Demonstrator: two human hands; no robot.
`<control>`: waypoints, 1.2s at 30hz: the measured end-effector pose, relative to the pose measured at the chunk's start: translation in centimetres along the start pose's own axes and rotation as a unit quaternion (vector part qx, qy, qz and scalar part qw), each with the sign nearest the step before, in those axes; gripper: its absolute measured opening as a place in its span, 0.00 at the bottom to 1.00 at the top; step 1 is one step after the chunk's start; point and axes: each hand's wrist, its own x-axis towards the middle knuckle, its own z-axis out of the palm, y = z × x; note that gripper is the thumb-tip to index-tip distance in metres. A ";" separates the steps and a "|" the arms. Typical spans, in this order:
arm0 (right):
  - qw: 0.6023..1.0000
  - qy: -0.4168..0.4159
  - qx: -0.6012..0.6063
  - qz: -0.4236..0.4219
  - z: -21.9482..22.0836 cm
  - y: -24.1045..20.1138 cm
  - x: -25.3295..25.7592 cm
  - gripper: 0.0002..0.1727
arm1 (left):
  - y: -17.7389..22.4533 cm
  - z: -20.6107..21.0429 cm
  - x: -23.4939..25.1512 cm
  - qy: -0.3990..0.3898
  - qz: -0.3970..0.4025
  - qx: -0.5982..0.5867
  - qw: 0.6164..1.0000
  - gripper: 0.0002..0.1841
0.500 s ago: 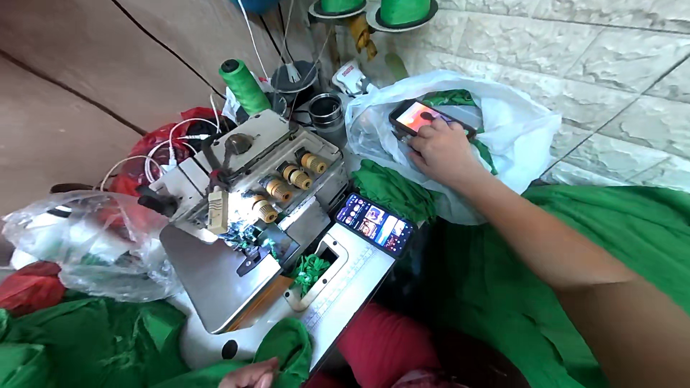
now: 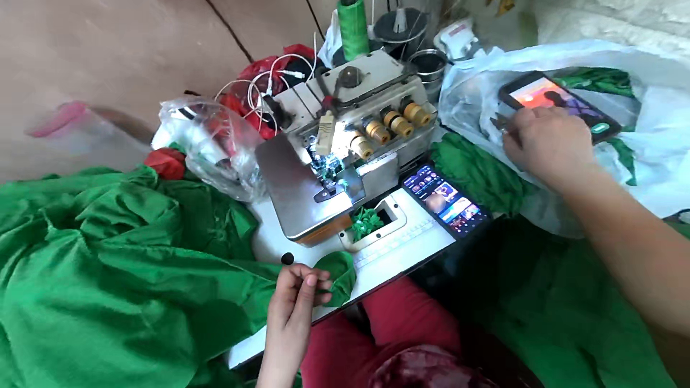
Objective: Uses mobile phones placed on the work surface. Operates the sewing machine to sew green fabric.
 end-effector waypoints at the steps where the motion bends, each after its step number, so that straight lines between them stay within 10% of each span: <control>1: 1.000 0.013 0.000 -0.006 -0.1 0.0 -0.1 0.15 | -0.1 0.0 0.0 0.003 -0.008 -0.016 1.000 0.06; 8: 0.996 0.050 0.076 0.000 -1.0 -1.3 -1.7 0.22 | -0.2 0.2 0.0 0.007 -0.034 -0.100 0.994 0.06; 15: 0.911 -0.103 0.321 -0.236 -0.3 -16.4 -10.3 0.22 | 0.3 1.2 0.4 -0.010 -0.039 -0.103 0.994 0.08; 20: 0.891 -0.022 0.317 -0.324 4.3 -23.1 -13.3 0.29 | -0.2 1.4 -0.1 -0.019 0.039 -0.023 0.999 0.12; 30: 0.880 -0.040 0.363 -0.303 5.4 -21.8 -13.2 0.27 | 0.6 -1.2 -2.7 -0.023 0.127 0.075 0.989 0.12; 36: 0.921 -0.110 0.312 -0.206 5.5 -18.1 -12.7 0.24 | 2.4 -12.1 -7.5 0.283 0.158 0.447 0.834 0.16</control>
